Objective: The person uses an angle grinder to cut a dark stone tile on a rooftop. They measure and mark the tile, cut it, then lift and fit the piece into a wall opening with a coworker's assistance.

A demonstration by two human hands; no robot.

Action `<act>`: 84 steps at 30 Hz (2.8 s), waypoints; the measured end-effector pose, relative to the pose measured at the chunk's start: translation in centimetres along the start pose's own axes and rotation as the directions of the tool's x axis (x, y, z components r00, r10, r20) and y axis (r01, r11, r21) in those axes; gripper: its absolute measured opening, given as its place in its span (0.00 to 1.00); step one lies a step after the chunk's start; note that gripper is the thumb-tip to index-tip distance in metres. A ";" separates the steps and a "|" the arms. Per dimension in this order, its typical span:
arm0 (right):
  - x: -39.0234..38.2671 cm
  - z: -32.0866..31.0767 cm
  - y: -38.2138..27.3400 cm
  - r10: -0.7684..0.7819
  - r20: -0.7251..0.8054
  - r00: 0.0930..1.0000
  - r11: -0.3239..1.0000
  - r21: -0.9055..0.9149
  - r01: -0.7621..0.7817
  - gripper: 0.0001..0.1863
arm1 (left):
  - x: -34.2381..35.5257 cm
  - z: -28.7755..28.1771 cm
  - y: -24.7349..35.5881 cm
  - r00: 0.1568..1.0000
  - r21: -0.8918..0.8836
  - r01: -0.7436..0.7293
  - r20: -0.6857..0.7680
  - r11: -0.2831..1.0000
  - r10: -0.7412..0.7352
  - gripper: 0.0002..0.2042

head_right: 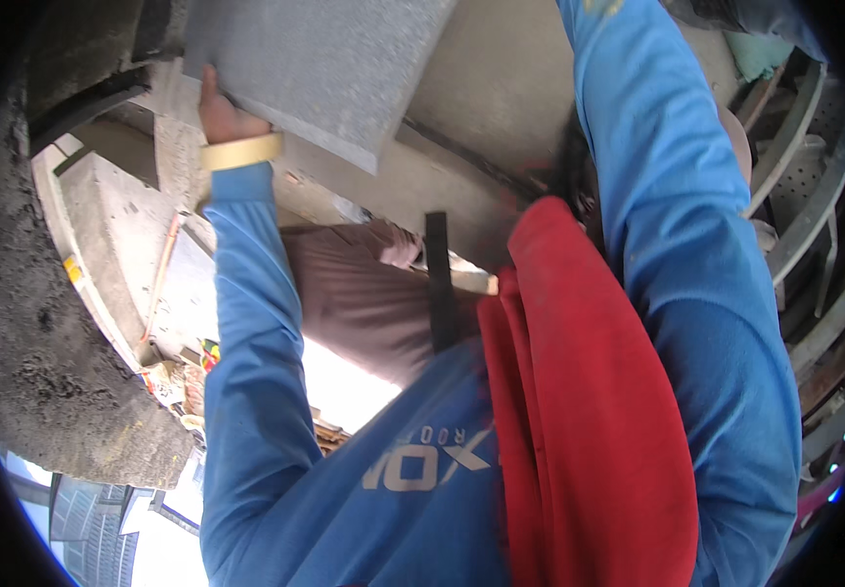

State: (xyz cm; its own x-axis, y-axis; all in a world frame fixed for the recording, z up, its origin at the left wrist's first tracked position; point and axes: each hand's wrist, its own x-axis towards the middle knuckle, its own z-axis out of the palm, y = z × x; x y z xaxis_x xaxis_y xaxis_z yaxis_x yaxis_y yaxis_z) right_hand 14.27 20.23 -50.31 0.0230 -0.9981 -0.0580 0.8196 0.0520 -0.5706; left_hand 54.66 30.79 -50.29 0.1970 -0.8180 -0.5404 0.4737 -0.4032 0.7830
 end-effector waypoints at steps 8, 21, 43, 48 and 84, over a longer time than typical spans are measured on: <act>-5.3 2.9 7.9 -0.195 -0.169 0.966 0.967 0.129 0.218 0.29 | -1.6 1.2 0.8 0.995 -0.047 0.095 -0.004 0.994 -0.095 0.29; -5.9 8.9 15.2 -0.033 -0.263 0.964 0.989 0.129 0.069 0.17 | 4.8 -5.4 4.9 0.970 0.090 0.232 -0.096 0.969 -0.224 0.28; -1.1 17.4 24.2 -0.037 -0.296 0.954 0.985 0.153 0.086 0.26 | 12.5 -14.8 9.2 1.000 0.231 0.008 0.020 0.973 -0.013 0.30; 1.2 17.7 24.6 -0.241 -0.393 0.887 0.962 0.025 0.273 0.27 | 14.0 -13.7 9.4 0.994 0.253 0.094 -0.072 0.963 -0.079 0.28; 3.2 21.0 26.5 -0.039 -0.507 0.861 0.999 -0.003 0.044 0.20 | 16.0 -23.6 9.7 0.966 0.740 -0.220 0.074 0.636 0.248 0.24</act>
State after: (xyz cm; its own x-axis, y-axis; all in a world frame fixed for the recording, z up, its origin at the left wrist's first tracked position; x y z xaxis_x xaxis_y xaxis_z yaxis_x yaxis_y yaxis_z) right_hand 48.13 17.67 -48.41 -0.3022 -0.8442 -0.4427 0.8182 0.0086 -0.5749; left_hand 82.64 23.50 -58.59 0.2441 -0.9207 -0.3046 -0.3772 -0.3795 0.8448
